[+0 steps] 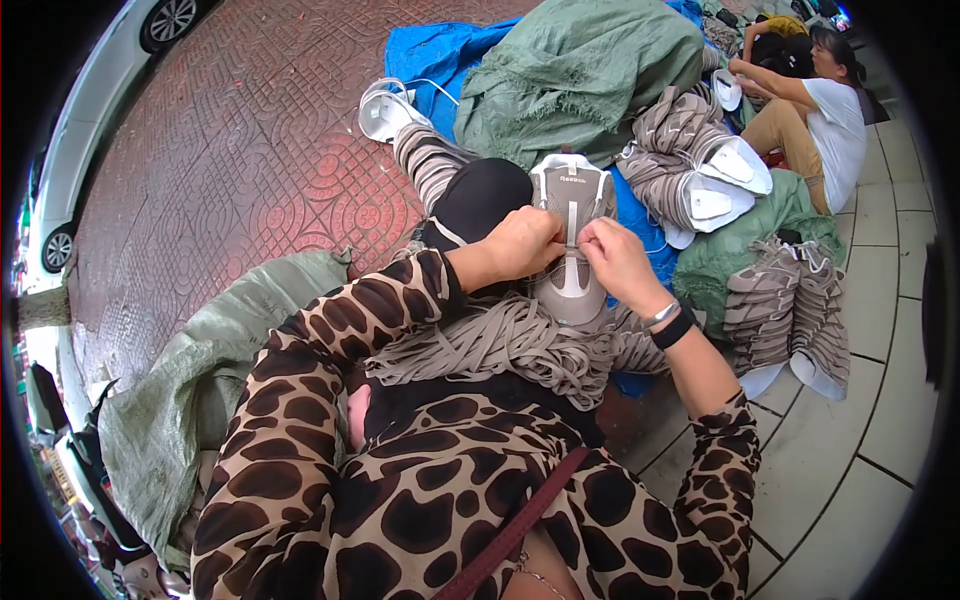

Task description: Lacing several pairs of manufactured shoes while working in an outdoor assembly area.

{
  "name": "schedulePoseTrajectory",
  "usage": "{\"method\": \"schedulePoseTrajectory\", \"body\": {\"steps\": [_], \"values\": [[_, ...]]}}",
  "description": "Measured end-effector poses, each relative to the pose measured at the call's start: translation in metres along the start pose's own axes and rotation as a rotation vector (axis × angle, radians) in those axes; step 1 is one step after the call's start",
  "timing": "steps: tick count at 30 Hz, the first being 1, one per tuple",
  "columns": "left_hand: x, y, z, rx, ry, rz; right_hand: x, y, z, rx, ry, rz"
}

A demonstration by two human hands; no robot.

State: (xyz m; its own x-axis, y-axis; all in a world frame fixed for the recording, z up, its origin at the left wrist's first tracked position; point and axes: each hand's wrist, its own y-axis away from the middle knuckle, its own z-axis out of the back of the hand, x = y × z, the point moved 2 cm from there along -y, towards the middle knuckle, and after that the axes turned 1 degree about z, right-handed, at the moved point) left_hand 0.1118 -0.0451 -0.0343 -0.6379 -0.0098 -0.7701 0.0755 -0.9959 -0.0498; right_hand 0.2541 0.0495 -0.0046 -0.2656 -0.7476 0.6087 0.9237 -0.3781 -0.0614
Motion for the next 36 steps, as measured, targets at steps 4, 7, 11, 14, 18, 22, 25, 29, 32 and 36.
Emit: {"method": "schedulePoseTrajectory", "body": {"steps": [4, 7, 11, 14, 18, 22, 25, 29, 32, 36], "values": [[-0.004, -0.004, 0.001, 0.010, -0.078, 0.039, 0.005, -0.004, -0.010, 0.008, 0.202, 0.010], [-0.015, -0.004, 0.008, 0.100, -0.272, 0.004, 0.005, -0.009, -0.001, 0.055, 0.052, -0.104], [-0.010, 0.014, 0.064, 0.230, -0.681, -0.144, -0.004, 0.021, 0.042, 0.171, -0.092, -0.175], [0.019, 0.025, 0.099, 0.077, -0.624, -0.042, -0.027, 0.068, 0.063, -0.061, 0.425, -0.036], [0.007, 0.017, 0.081, 0.078, 0.895, 0.297, -0.056, 0.118, 0.070, 0.033, 0.362, -0.644], [-0.011, -0.006, 0.050, 0.007, 1.259, 0.328, -0.066, 0.133, 0.057, -0.660, -1.073, -0.652], [0.007, 0.000, 0.057, -0.134, 1.218, 0.490, -0.113, 0.163, 0.066, -1.064, -1.532, -0.499], [0.058, 0.042, 0.119, -0.449, 1.326, 0.444, -0.212, 0.275, 0.112, -1.139, -1.616, -0.396], [0.084, 0.091, 0.166, -0.709, 1.124, 0.458, -0.258, 0.347, 0.154, -1.186, -1.496, -0.501], [0.112, 0.178, 0.267, -1.014, 0.076, 0.378, -0.288, 0.464, 0.219, -0.993, -0.495, -0.721]]}}
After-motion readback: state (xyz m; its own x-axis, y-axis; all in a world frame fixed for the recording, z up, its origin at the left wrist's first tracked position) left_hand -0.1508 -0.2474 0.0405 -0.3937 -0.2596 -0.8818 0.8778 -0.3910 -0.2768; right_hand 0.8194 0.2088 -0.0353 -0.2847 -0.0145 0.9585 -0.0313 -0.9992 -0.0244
